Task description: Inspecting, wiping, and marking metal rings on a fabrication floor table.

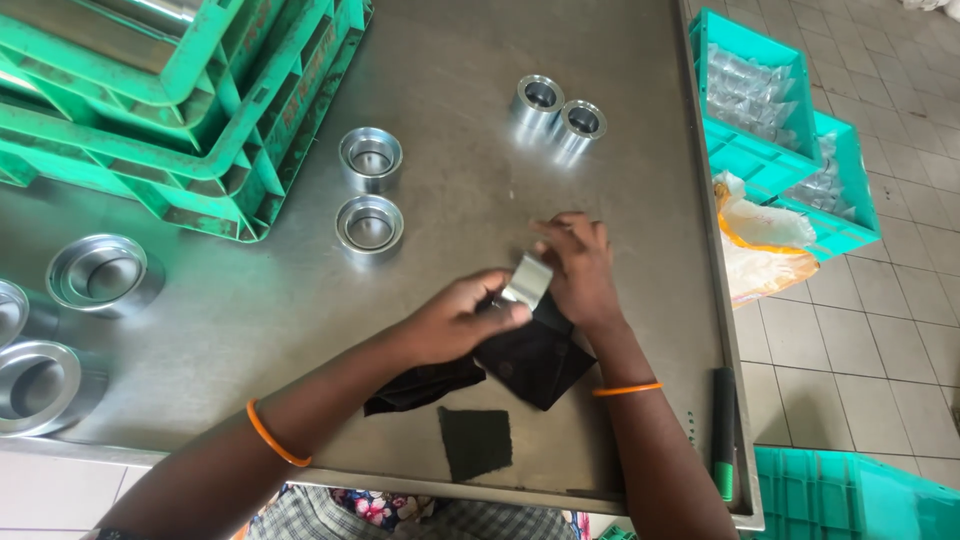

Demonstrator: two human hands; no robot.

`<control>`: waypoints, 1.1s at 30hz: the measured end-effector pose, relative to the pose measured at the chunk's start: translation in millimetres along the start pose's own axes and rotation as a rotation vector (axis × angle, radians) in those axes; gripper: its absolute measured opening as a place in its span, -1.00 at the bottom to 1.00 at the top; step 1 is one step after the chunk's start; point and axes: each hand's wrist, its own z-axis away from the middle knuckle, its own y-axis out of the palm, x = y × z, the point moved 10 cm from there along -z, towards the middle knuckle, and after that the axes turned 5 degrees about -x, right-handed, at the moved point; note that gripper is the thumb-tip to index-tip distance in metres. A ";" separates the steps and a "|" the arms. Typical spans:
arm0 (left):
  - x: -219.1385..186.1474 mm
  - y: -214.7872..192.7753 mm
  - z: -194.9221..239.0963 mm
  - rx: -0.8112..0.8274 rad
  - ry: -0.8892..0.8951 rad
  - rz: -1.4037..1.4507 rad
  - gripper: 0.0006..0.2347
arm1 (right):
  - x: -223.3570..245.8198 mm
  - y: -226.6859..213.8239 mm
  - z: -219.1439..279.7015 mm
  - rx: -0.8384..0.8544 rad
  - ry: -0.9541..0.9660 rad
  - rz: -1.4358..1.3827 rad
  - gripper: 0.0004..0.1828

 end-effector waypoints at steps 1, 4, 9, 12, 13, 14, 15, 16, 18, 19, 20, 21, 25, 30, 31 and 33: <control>-9.6 -9.5 -0.1 -0.042 0.065 0.044 -0.68 | -5.1 -8.7 -0.3 -0.087 0.028 -0.027 -0.66; -49.3 -28.3 6.4 -0.121 0.223 0.044 -0.75 | -26.0 -10.4 -0.4 -0.120 0.271 -0.392 -0.64; -90.4 -38.4 22.5 -0.198 0.521 -0.051 -0.72 | -2.6 44.2 22.9 0.249 0.791 -1.172 -0.54; -48.1 -36.2 11.1 -0.163 0.174 0.021 -0.71 | 12.7 54.4 29.9 0.313 0.707 -1.282 -0.55; -49.7 -32.2 11.7 -0.128 0.230 0.001 -0.74 | 10.9 48.1 25.3 0.253 0.642 -1.245 -0.55; -51.6 -28.0 12.8 -0.093 0.286 -0.019 -0.77 | 9.7 41.1 21.0 0.193 0.576 -1.206 -0.55; -53.2 -25.6 11.9 -0.091 0.284 -0.019 -0.77 | 12.2 37.5 20.3 0.191 0.578 -1.207 -0.55; -57.8 -26.0 11.9 -0.110 0.308 0.034 -0.74 | 13.1 18.0 13.0 0.079 0.443 -0.957 -0.52; -63.1 -26.3 12.1 -0.131 0.333 0.087 -0.70 | 21.2 -3.8 5.0 -0.025 0.306 -0.707 -0.48; -58.3 -24.5 10.9 -0.123 0.277 0.100 -0.71 | 26.7 -14.8 1.7 -0.086 0.233 -0.567 -0.46; -53.3 -22.5 9.9 -0.114 0.222 0.112 -0.72 | 33.5 -25.1 -0.7 -0.146 0.161 -0.427 -0.43; -51.6 -22.4 10.2 -0.117 0.220 0.115 -0.72 | 33.9 -24.7 -3.0 -0.142 0.162 -0.428 -0.43; -67.0 -22.0 15.3 -0.142 0.388 0.005 -0.76 | 23.0 5.5 0.8 0.091 0.465 -0.780 -0.48; -47.5 -18.6 9.6 -0.104 0.179 0.151 -0.77 | 39.5 -19.6 -3.6 -0.085 0.247 -0.490 -0.51; -52.2 -18.8 11.7 -0.110 0.235 0.125 -0.76 | 35.0 -16.1 -1.2 -0.086 0.250 -0.533 -0.55; -57.3 -19.8 15.1 -0.119 0.288 0.098 -0.74 | 29.0 -10.8 1.7 -0.084 0.254 -0.578 -0.58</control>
